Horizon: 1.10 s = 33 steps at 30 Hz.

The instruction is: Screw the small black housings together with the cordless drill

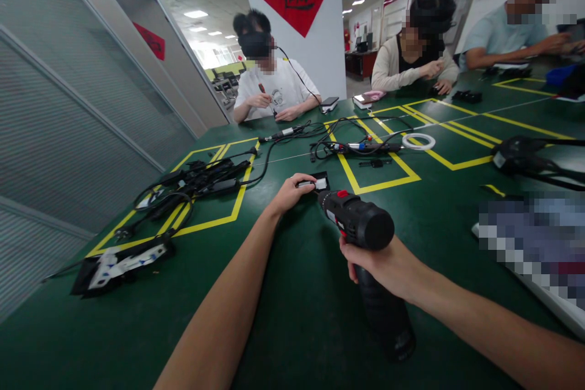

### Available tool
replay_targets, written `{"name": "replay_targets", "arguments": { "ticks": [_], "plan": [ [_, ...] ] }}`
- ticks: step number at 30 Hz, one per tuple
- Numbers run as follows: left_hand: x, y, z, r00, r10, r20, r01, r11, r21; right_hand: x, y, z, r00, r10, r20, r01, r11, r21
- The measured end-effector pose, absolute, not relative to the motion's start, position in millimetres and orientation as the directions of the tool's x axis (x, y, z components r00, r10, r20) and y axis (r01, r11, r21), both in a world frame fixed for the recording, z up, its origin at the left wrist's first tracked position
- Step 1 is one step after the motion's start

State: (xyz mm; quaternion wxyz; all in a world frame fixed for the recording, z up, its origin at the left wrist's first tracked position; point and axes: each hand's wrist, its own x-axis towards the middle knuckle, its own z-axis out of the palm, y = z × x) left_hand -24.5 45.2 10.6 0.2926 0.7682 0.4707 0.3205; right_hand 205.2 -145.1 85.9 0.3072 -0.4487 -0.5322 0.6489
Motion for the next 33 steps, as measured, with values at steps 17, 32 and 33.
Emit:
{"name": "replay_targets", "arguments": {
  "ticks": [17, 32, 33],
  "plan": [
    [-23.3, 43.8, 11.0, 0.337, 0.918, 0.209, 0.540, -0.370, 0.756, 204.9, -144.9, 86.4, -0.405, 0.876, -0.262, 0.104, -0.241, -0.965],
    [-22.6, 41.8, 14.2, 0.342, 0.915, 0.212, 0.547, -0.378, 0.747, 205.9, -145.1, 86.2, -0.396, 0.874, -0.282, 0.124, -0.253, -0.959],
    [-22.5, 41.7, 14.7, 0.343, 0.916, 0.209, 0.552, -0.376, 0.745, 205.8, -145.0, 85.4, -0.394, 0.876, -0.280, 0.109, -0.258, -0.960]
  ]
}}
